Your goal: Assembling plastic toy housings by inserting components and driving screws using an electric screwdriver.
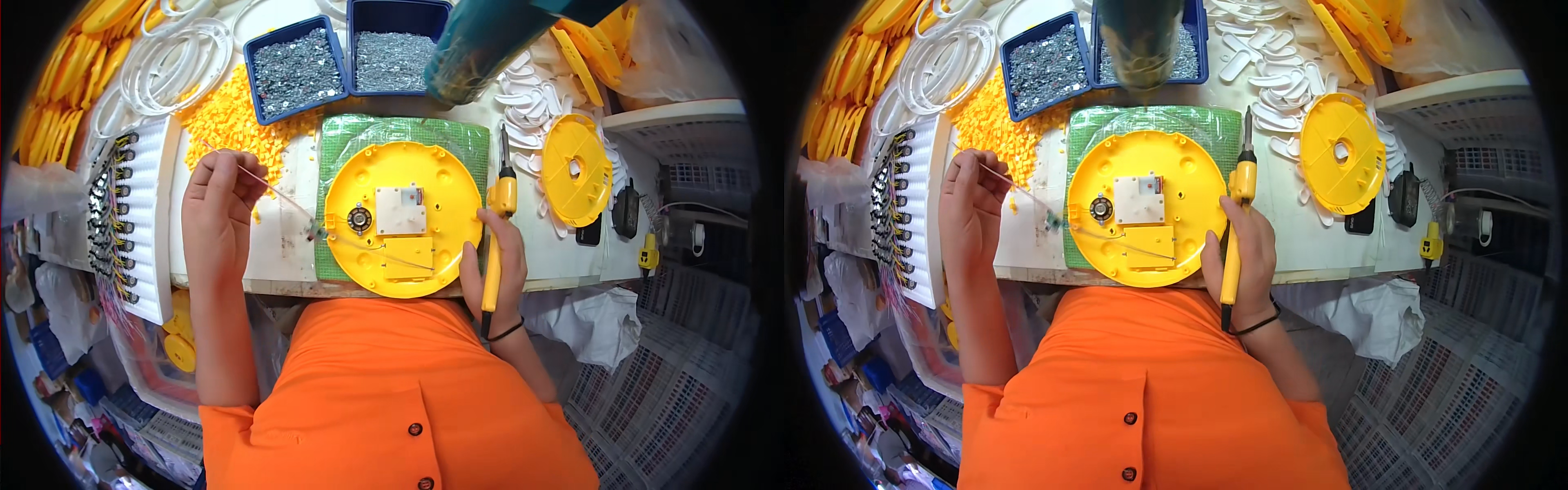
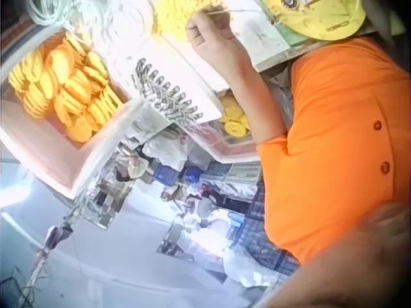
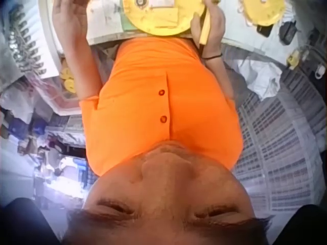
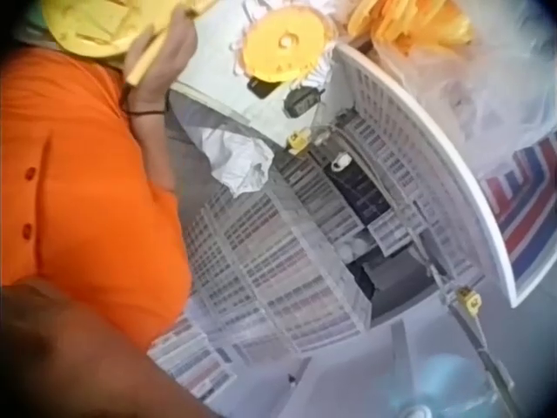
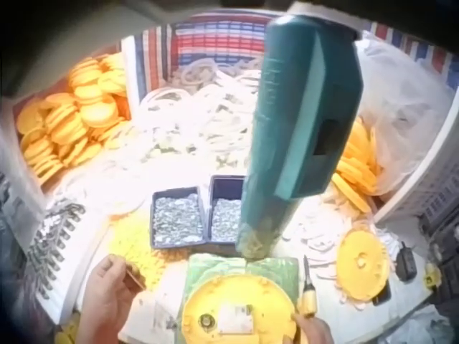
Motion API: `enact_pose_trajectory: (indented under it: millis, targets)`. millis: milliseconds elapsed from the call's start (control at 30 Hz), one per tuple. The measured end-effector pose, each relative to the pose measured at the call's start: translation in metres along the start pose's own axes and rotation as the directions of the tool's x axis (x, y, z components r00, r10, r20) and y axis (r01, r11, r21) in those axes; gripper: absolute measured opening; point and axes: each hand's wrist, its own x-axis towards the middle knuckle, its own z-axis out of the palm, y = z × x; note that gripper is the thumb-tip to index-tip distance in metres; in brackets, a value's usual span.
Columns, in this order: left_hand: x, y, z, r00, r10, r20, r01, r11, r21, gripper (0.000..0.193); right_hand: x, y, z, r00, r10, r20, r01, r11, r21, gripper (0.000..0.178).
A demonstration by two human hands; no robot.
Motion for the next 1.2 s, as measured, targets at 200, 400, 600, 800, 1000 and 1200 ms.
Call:
enact_pose_trajectory:
  millis: [200, 400, 600, 800, 1000, 1200]
  targets:
    - [-0.043, 0.008, 0.078, 0.815, -0.086, 0.573, -0.35, 0.715, 0.605, 0.007, 0.009, -0.006, -0.018, 0.992, -0.073, -0.108, 0.086, 0.99, 0.115, 0.042]
    - [-0.05, -0.022, 0.102, 0.639, 0.028, 0.768, -0.664, 0.523, 0.534, 0.013, 0.012, -0.026, -0.018, 0.999, -0.018, 0.034, -0.002, 0.858, 0.513, 0.052]
    - [-0.053, -0.024, 0.106, 0.642, 0.04, 0.765, -0.653, 0.551, 0.52, 0.013, 0.012, -0.033, -0.019, 0.997, 0.074, 0.03, -0.078, 0.827, 0.556, 0.049]
    - [-0.054, -0.019, 0.112, 0.743, -0.097, 0.663, -0.451, 0.66, 0.601, 0.011, 0.013, -0.027, -0.008, 0.994, 0.017, -0.107, 0.036, 0.878, 0.478, 0.046]
    - [-0.043, -0.013, 0.106, 0.77, -0.096, 0.631, -0.431, 0.651, 0.625, 0.009, 0.027, -0.015, -0.033, 0.966, -0.256, 0.019, 0.24, 0.926, 0.291, 0.035]
    - [-0.01, -0.032, 0.088, 0.786, 0.092, 0.611, -0.6, 0.352, 0.719, 0.01, 0.009, -0.019, -0.055, 0.985, 0.167, 0.036, -0.169, 0.928, 0.332, 0.045]
